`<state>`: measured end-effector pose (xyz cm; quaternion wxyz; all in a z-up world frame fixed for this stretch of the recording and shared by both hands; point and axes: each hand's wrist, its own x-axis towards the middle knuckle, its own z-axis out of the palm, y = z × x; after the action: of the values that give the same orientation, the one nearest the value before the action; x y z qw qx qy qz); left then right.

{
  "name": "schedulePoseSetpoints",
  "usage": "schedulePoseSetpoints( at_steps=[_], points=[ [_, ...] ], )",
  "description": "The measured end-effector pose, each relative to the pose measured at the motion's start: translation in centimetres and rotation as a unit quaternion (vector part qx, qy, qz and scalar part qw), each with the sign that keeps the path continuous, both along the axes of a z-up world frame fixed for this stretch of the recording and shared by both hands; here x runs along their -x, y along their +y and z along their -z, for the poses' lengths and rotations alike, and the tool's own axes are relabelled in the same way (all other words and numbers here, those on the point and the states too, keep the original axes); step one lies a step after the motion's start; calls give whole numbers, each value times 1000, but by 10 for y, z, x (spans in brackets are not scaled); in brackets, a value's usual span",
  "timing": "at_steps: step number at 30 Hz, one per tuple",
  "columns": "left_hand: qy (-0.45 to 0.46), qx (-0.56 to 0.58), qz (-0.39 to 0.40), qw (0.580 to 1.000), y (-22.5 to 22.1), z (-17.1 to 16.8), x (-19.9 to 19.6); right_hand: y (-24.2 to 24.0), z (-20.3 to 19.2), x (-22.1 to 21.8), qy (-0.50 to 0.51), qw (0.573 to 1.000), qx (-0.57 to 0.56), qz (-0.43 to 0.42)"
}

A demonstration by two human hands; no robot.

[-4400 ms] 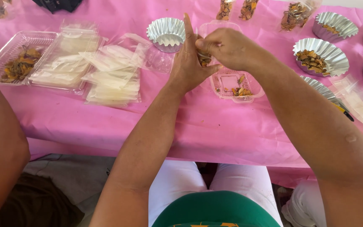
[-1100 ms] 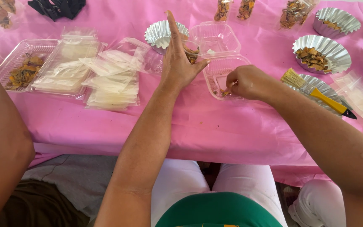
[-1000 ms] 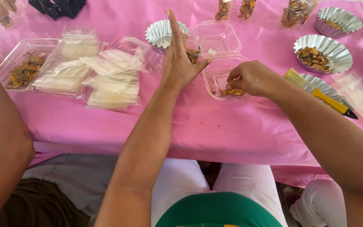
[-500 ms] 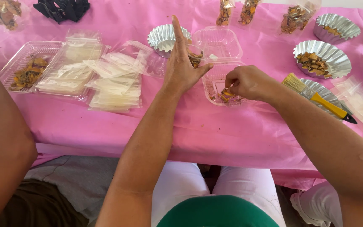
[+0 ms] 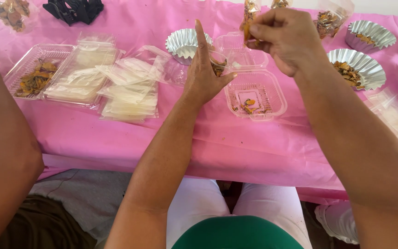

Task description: Cleaning dried turmeric pieces with a brush and sorting them into plastic containers and bags

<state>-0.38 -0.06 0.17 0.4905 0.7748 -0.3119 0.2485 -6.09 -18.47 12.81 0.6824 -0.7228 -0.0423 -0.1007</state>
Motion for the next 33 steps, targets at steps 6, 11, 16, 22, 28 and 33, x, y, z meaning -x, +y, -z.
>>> schedulePoseSetpoints(
  at_steps=[6, 11, 16, 22, 28, 33],
  points=[
    [-24, 10, 4, 1000, -2, 1, -1, 31, 15, -32, -105, 993, 46, 18],
    [-19, 7, 5, 1000, -2, 7, -7, 43, 24, -16, -230, 928, 290, 29],
    [-15, -2, -14, 1000, -4, 10, -11, 25, 41, -24, -324, 848, 420, 20],
    [-1, -8, -27, 1000, -5, 12, -14, 31, 26, -6, -315, 856, 409, -17],
    [-34, 12, 4, 999, -4, 11, -13, 39, 30, -36, -320, 855, 408, -10],
    [-54, 15, 4, 998, -4, 12, -13, 31, 23, -32, -335, 854, 398, -4]
  ],
)
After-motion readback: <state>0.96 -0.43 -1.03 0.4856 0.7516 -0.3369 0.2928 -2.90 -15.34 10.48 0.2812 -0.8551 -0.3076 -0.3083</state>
